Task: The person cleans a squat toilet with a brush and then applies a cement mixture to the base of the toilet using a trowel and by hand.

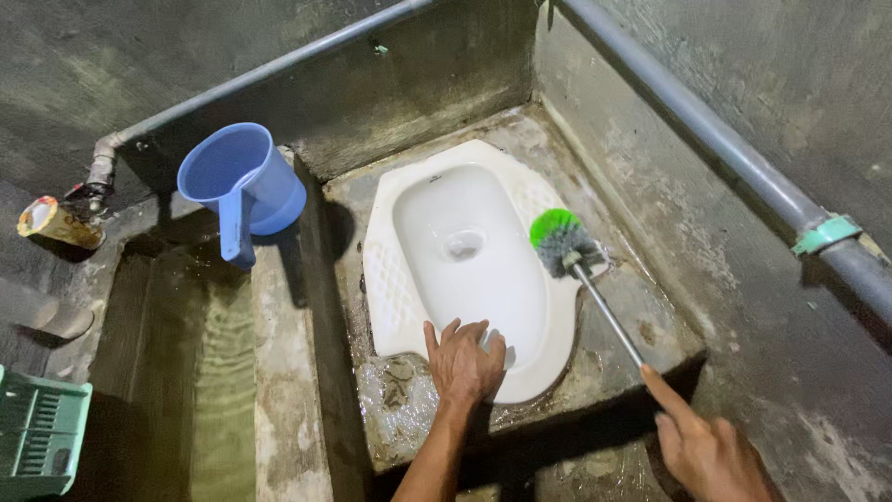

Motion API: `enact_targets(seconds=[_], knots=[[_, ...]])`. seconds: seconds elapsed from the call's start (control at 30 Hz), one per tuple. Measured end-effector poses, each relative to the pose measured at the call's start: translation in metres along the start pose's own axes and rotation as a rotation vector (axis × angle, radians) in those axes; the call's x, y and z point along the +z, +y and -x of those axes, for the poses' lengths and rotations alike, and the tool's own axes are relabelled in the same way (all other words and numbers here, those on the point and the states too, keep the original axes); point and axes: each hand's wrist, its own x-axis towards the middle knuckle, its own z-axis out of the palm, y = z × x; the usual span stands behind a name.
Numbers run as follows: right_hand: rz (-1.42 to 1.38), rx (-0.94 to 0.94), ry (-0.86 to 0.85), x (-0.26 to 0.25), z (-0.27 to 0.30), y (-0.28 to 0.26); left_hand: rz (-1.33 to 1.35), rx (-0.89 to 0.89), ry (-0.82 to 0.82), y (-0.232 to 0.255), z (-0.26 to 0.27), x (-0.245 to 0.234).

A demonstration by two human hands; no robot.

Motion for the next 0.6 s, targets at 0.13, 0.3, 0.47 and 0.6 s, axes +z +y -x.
enact_targets(seconds=[0.13, 0.3, 0.47, 0.6], knots=[[0.026, -0.265, 0.070, 0.000, -0.059, -0.035, -0.004, 0.039, 0.033, 0.002, 0.005, 0.000], [-0.081, -0.441, 0.121, -0.014, -0.121, -0.081, -0.019, 0.032, 0.023, -0.001, 0.002, 0.004], [0.033, -0.324, 0.112, 0.000, -0.064, -0.031, 0.014, 0.051, 0.050, -0.004, 0.000, 0.006], [-0.002, -0.322, 0.129, 0.004, -0.029, -0.006, 0.042, 0.026, 0.079, -0.002, -0.001, 0.005]])
